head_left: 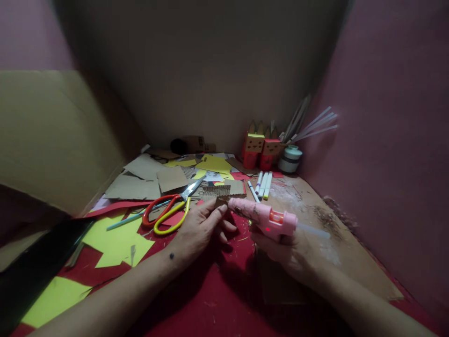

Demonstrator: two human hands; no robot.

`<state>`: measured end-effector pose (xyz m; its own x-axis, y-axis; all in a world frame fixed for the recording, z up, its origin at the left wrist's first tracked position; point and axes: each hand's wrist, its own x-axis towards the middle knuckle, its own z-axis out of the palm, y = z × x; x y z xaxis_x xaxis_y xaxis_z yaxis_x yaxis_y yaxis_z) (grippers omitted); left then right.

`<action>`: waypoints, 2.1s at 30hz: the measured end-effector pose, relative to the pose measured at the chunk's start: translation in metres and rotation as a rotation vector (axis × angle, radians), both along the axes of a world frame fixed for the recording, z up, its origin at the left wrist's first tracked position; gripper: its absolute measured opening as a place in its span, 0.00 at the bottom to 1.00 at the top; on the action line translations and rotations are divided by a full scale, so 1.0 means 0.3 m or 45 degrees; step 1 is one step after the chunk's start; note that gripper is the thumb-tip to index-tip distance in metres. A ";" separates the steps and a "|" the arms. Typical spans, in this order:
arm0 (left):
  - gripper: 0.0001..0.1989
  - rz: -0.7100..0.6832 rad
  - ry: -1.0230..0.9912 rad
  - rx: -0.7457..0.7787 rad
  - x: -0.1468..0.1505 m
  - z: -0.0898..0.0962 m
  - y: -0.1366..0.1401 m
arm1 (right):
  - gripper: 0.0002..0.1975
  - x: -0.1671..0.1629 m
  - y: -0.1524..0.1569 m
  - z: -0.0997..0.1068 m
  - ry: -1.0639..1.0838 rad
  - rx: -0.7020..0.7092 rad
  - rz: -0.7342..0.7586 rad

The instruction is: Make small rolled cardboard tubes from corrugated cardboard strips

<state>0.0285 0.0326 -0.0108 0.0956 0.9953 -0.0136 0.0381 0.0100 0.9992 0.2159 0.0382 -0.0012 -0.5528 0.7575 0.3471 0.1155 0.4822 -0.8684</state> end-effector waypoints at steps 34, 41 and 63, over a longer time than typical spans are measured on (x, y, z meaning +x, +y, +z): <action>0.15 -0.010 0.107 0.022 -0.012 -0.003 0.012 | 0.27 0.022 0.015 -0.026 -0.106 0.142 -0.104; 0.15 0.003 0.121 0.057 -0.016 -0.005 0.016 | 0.28 0.031 0.014 -0.016 -0.163 0.123 -0.091; 0.14 0.065 0.046 0.051 -0.022 0.016 0.019 | 0.23 0.025 0.032 -0.035 0.041 0.117 -0.102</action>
<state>0.0220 0.0382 -0.0058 0.0450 0.9987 0.0237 0.0746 -0.0271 0.9968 0.2235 0.0477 -0.0118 -0.4791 0.7630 0.4339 0.1294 0.5503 -0.8249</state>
